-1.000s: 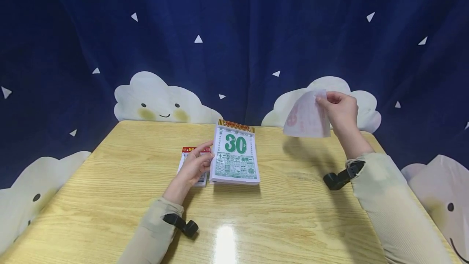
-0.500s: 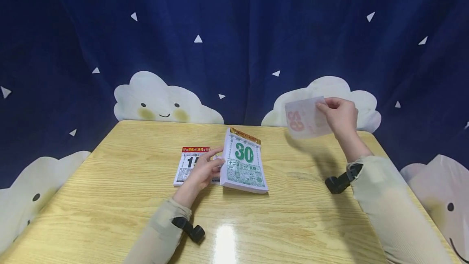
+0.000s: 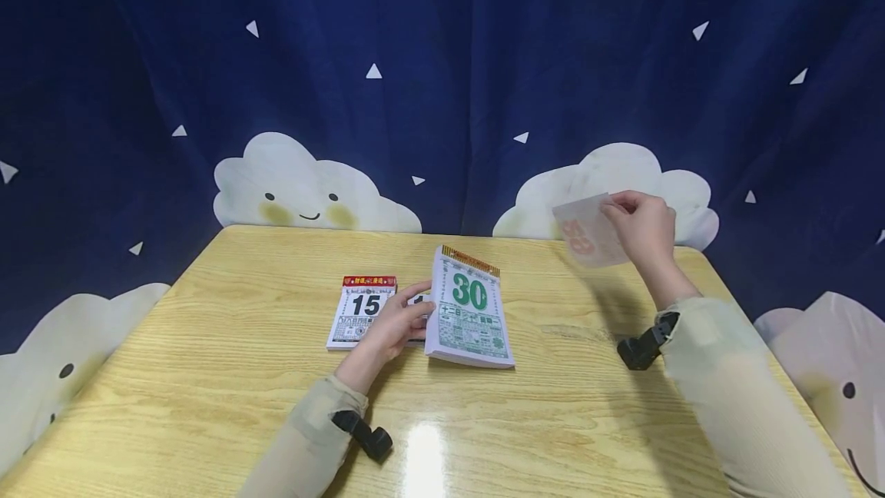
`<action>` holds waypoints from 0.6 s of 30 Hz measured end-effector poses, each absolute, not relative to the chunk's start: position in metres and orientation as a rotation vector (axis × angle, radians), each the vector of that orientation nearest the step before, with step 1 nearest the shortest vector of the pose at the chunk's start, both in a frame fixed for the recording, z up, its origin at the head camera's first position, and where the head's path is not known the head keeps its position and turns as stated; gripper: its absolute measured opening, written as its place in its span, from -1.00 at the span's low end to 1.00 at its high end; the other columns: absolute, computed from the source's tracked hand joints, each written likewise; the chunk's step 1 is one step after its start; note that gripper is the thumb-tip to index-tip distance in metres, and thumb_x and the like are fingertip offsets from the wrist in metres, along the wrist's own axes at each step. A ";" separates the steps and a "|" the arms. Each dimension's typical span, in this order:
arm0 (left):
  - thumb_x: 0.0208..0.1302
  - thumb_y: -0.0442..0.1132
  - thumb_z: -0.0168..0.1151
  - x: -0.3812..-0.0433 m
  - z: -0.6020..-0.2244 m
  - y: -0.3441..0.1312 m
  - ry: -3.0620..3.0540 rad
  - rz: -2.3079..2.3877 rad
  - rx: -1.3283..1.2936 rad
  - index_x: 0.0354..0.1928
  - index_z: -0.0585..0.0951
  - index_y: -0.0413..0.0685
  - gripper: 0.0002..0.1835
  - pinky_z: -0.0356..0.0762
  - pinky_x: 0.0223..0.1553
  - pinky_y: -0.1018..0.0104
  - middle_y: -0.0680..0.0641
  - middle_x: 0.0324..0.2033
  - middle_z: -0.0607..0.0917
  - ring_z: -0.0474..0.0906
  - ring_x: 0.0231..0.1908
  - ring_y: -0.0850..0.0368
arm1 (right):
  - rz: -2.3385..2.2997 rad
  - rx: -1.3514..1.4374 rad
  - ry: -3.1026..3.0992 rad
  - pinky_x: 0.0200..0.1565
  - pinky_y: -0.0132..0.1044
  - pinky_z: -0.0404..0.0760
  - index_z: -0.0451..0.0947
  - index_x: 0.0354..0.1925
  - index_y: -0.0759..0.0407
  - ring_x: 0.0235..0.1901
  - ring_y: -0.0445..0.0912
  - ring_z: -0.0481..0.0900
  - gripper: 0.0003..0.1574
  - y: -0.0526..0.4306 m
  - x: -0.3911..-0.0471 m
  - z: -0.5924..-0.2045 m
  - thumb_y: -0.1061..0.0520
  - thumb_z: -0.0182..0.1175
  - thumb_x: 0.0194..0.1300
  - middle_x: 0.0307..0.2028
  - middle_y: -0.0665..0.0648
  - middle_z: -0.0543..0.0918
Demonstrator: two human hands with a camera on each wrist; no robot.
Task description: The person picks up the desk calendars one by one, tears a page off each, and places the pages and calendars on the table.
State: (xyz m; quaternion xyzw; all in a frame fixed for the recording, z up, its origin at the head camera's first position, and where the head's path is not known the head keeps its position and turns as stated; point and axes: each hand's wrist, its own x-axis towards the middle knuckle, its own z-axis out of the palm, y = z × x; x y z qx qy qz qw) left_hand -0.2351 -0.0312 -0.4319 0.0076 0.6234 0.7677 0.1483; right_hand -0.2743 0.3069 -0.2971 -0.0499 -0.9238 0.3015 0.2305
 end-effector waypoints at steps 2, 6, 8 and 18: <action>0.20 -0.39 0.04 -0.235 -0.432 -0.030 1.792 2.199 0.037 0.28 0.30 -0.08 -0.45 0.63 -0.45 0.26 -0.18 -0.29 0.66 0.62 -0.52 0.14 | 0.780 -0.101 -2.558 -0.50 -0.51 0.38 0.59 -0.16 0.28 -0.43 -0.19 0.55 -0.59 0.305 -0.273 -0.302 -0.03 0.15 0.21 -0.25 0.30 0.66; 0.21 -0.36 0.04 -0.234 -0.432 -0.028 1.809 2.185 0.071 0.30 0.26 -0.08 -0.44 0.63 -0.39 0.19 -0.29 -0.19 0.63 0.63 -0.49 0.13 | 0.742 -0.028 -2.607 -0.36 -0.16 0.50 0.58 -0.14 0.31 -0.23 0.20 0.56 -0.57 0.299 -0.270 -0.311 -0.03 0.09 0.26 -0.19 0.38 0.62; 0.20 -0.37 0.05 -0.234 -0.431 -0.027 1.836 2.176 0.089 0.29 0.26 -0.11 -0.43 0.63 -0.37 0.16 -0.33 -0.17 0.61 0.63 -0.48 0.12 | 0.714 0.005 -2.628 -0.29 0.00 0.48 0.58 -0.14 0.32 -0.21 0.25 0.54 -0.57 0.297 -0.268 -0.315 -0.02 0.07 0.27 -0.19 0.39 0.62; 0.06 -0.40 0.13 -0.233 -0.430 -0.021 2.080 2.076 0.063 0.19 0.40 -0.20 -0.45 0.63 -0.39 0.27 -0.10 -0.37 0.57 0.52 -0.50 0.20 | 0.662 0.105 -2.642 -0.29 0.04 0.48 0.62 -0.24 0.31 -0.28 0.21 0.59 -0.69 0.288 -0.253 -0.341 0.08 0.15 0.21 -0.26 0.35 0.65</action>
